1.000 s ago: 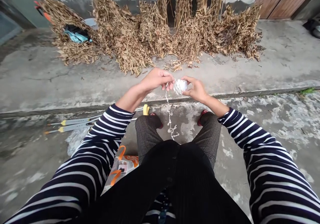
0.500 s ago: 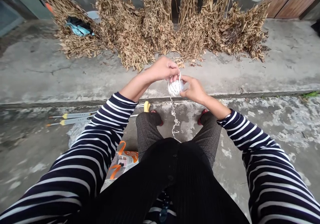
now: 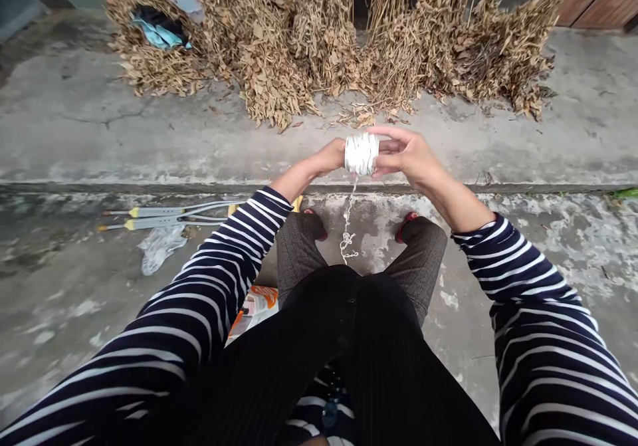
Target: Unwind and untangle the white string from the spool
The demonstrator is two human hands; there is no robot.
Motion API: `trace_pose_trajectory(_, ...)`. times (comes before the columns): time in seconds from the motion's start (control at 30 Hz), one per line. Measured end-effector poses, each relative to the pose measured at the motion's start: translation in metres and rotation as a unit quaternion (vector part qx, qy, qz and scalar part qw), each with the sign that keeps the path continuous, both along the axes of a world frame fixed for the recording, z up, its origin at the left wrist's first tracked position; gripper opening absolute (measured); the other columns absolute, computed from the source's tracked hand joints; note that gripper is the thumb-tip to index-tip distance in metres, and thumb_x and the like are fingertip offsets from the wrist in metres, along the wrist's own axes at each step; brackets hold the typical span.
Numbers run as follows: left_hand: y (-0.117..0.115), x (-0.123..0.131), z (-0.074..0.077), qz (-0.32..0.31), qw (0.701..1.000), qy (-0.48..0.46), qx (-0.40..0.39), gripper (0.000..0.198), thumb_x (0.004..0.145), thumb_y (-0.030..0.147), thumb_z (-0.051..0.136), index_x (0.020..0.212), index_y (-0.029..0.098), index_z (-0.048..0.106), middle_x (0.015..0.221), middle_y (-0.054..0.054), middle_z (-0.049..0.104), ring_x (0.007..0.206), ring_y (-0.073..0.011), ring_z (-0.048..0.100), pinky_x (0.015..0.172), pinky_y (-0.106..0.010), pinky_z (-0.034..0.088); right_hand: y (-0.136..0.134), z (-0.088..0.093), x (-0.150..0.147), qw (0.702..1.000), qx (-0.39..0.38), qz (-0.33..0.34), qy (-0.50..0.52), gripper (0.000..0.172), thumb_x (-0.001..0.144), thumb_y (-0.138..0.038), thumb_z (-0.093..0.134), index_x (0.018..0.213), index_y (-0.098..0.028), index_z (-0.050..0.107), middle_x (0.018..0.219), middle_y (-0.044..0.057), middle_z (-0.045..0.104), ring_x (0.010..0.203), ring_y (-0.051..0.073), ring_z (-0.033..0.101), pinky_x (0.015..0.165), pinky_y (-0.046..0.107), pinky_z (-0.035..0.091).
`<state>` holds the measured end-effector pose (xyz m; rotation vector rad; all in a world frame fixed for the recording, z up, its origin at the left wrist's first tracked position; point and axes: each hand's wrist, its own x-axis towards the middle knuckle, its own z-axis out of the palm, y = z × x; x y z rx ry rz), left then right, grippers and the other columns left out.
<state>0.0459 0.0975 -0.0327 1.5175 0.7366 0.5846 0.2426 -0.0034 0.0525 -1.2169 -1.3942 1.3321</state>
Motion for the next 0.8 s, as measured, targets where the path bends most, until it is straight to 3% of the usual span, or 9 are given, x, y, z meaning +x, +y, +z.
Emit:
trace_pose_trajectory(0.17,-0.032,0.016,-0.051,-0.031,0.987,-0.086,-0.132,0.025,0.097,0.031,0.075,0.088,0.007,0.072,0.083,-0.009,0.076,0.078,-0.0157,0.075,0.069,-0.025,0.061,0.001,0.045,-0.006,0.994,-0.008,-0.078,-0.078,0.048,0.067,0.004,0.084,0.108,-0.016,0.07,0.094,0.003,0.071,0.08,0.017,0.073,0.064,0.031,0.07)
trace_pose_trajectory(0.27,-0.05,0.024,-0.071,-0.031,0.981,-0.094,-0.169,0.037,0.094,0.043,0.08,0.087,0.008,0.069,0.079,-0.008,0.074,0.074,-0.0134,0.073,0.072,-0.024,0.061,0.005,0.064,-0.013,0.983,0.012,-0.141,-0.114,0.039,0.07,0.013,0.075,0.096,-0.013,0.065,0.086,0.003,0.066,0.074,0.016,0.07,0.057,0.032,0.067)
trace_pose_trajectory(0.4,-0.073,0.023,-0.08,-0.039,0.975,-0.105,-0.191,0.036,0.095,0.042,0.077,0.086,0.008,0.069,0.08,-0.007,0.073,0.075,-0.0135,0.074,0.074,-0.026,0.062,0.024,0.063,-0.008,0.969,0.047,-0.203,-0.131,0.041,0.07,0.015,0.075,0.088,-0.017,0.058,0.077,-0.002,0.064,0.067,0.013,0.067,0.057,0.031,0.065)
trace_pose_trajectory(0.53,-0.089,0.011,-0.08,-0.07,0.976,-0.094,-0.183,0.03,0.097,0.036,0.073,0.086,0.009,0.069,0.085,-0.01,0.076,0.077,-0.0137,0.074,0.068,-0.023,0.059,0.045,0.051,0.006,0.951,0.029,-0.278,-0.131,0.049,0.07,0.017,0.077,0.087,-0.02,0.051,0.065,-0.008,0.06,0.062,0.011,0.063,0.069,0.034,0.065)
trace_pose_trajectory(0.63,-0.094,0.002,-0.085,-0.072,0.975,-0.079,-0.196,0.025,0.097,0.033,0.072,0.089,0.009,0.069,0.084,-0.009,0.075,0.073,-0.0137,0.073,0.065,-0.023,0.057,0.053,0.047,0.017,0.937,0.028,-0.33,-0.109,0.046,0.073,0.018,0.072,0.088,-0.02,0.05,0.064,-0.009,0.059,0.061,0.009,0.063,0.069,0.033,0.063)
trace_pose_trajectory(0.73,-0.094,-0.003,-0.097,-0.04,0.974,-0.071,-0.211,0.021,0.098,0.028,0.07,0.088,0.009,0.067,0.076,-0.006,0.072,0.064,-0.0117,0.07,0.062,-0.023,0.056,0.058,0.051,0.037,0.936,0.073,-0.336,-0.08,0.042,0.074,0.018,0.069,0.091,-0.017,0.053,0.077,-0.003,0.065,0.06,0.009,0.065,0.062,0.031,0.061)
trace_pose_trajectory(0.8,-0.095,-0.003,-0.106,-0.03,0.974,-0.059,-0.215,0.021,0.099,0.025,0.067,0.086,0.009,0.067,0.076,-0.006,0.071,0.065,-0.0116,0.07,0.063,-0.023,0.056,0.062,0.061,0.058,0.941,0.128,-0.308,-0.065,0.042,0.075,0.015,0.068,0.1,-0.015,0.055,0.099,0.005,0.07,0.067,0.01,0.07,0.061,0.029,0.061)
